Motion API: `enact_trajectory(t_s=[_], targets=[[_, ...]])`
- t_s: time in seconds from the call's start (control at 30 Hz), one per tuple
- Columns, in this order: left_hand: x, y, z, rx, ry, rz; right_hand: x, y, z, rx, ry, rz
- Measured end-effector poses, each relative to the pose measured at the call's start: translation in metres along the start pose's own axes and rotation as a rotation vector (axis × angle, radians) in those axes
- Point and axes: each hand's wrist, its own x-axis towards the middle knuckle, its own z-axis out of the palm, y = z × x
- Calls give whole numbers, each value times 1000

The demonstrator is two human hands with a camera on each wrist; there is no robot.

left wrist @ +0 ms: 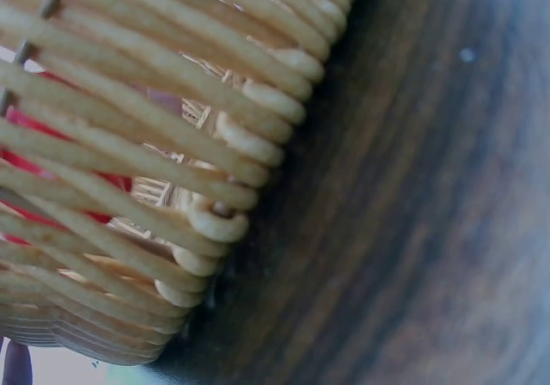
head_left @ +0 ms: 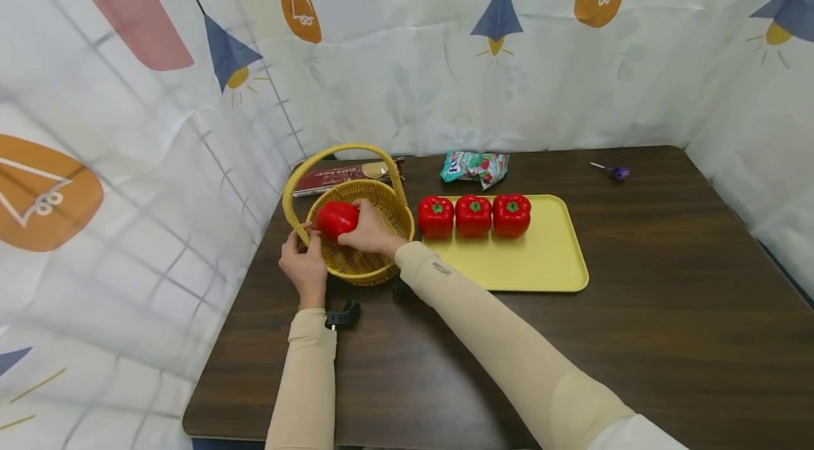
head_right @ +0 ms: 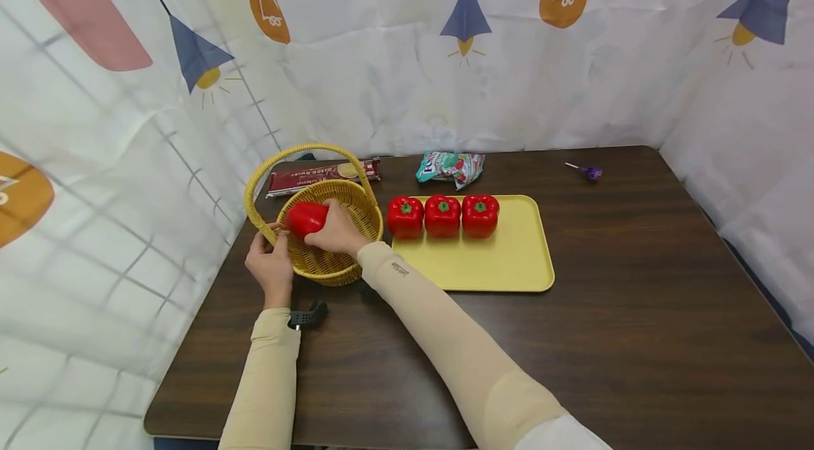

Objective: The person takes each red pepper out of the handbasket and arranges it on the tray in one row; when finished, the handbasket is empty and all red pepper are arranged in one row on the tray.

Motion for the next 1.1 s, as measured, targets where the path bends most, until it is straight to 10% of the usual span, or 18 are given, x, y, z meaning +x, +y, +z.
enact_trajectory(t_s=[0.7, 1.1], targets=[[2, 2, -3, -27, -16, -21, -51, 1, -54, 27, 89, -142], [-8, 36, -6, -21, -27, -24, -100, 15, -85, 178, 47, -203]])
